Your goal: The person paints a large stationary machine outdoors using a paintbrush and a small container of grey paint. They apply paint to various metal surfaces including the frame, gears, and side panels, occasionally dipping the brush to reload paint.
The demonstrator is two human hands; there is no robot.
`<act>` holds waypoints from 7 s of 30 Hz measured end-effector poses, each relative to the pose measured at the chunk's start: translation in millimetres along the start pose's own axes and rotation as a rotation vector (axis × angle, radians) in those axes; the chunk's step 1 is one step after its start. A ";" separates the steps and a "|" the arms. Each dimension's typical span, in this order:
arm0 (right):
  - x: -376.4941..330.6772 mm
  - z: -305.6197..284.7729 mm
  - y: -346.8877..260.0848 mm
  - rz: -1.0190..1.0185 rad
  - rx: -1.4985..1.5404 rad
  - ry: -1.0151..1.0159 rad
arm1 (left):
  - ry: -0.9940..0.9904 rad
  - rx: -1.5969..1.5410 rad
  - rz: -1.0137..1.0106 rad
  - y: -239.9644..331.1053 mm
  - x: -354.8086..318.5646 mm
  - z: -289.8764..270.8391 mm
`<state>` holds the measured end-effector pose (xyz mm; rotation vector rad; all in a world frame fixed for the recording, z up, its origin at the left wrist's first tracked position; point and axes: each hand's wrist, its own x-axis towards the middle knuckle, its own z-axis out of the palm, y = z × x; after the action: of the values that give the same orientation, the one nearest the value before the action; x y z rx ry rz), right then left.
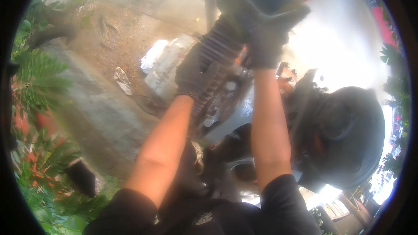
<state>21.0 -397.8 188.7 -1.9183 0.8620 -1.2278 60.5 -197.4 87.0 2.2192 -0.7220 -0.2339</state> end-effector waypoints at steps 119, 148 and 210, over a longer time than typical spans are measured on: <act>55.9 -90.4 -18.2 -0.104 -0.486 -0.257 | 0.003 0.084 0.018 -2.0 3.5 17.2; -165.5 -162.7 -52.6 -0.379 -0.694 -0.203 | 0.137 0.139 0.493 -44.2 28.7 -18.4; -216.7 -312.5 -21.8 0.505 -0.056 -0.992 | -0.591 -0.364 0.812 -2.2 -157.2 -62.5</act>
<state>-337.7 -270.3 202.8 -1.8502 0.7327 0.0907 -44.0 -68.1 118.7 1.3604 -1.6765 -0.5557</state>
